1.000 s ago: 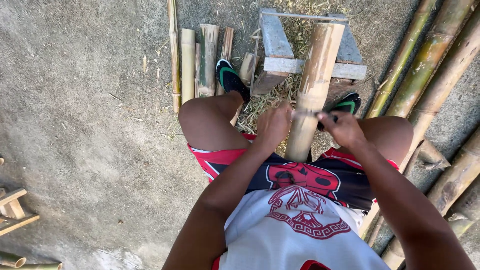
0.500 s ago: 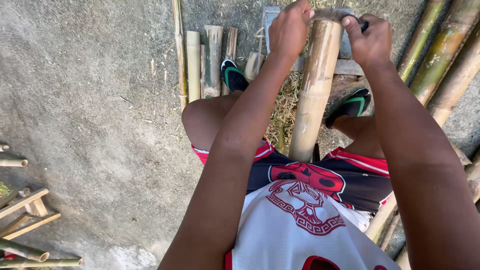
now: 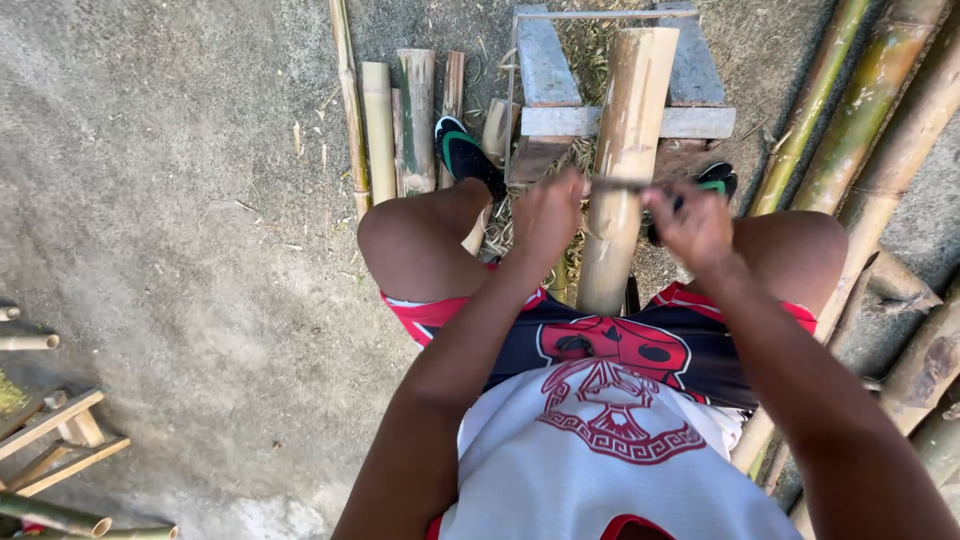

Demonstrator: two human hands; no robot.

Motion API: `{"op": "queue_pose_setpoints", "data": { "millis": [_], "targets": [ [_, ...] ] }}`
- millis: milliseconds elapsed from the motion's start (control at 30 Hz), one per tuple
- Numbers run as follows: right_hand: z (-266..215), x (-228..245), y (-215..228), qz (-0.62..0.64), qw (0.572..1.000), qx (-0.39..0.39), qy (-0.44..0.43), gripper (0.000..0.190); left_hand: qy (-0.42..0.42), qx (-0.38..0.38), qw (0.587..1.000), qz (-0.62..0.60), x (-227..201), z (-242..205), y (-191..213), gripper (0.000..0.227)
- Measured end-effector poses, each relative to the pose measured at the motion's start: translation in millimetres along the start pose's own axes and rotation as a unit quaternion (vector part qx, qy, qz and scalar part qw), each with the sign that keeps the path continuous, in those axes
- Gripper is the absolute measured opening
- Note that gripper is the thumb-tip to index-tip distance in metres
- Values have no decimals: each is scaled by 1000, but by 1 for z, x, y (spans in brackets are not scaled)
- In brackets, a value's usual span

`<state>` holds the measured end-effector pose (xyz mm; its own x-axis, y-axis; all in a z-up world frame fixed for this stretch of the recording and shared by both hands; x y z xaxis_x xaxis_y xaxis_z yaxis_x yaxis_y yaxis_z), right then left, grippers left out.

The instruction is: Shave the outer layer of a bamboo pole using a curved blade.

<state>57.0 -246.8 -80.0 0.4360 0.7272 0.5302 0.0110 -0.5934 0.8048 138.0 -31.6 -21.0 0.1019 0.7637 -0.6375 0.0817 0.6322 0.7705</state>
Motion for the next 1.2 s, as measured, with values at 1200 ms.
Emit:
{"op": "queue_pose_setpoints", "data": {
  "millis": [1200],
  "targets": [
    [74, 11, 7, 99, 994, 7, -49, 62, -53, 67, 991, 107, -9, 90, -38, 16]
  ]
}}
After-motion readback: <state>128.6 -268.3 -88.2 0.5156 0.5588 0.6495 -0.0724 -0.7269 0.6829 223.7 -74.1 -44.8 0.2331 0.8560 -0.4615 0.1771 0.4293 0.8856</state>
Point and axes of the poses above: each hand's wrist, its own z-axis towards the middle knuckle, its own y-axis out of the back of the hand, x = y × z, the point moved 10 cm from there along z, towards the middle knuckle, and after that the axes turned 15 degrees about -x, right-handed, at the moved point
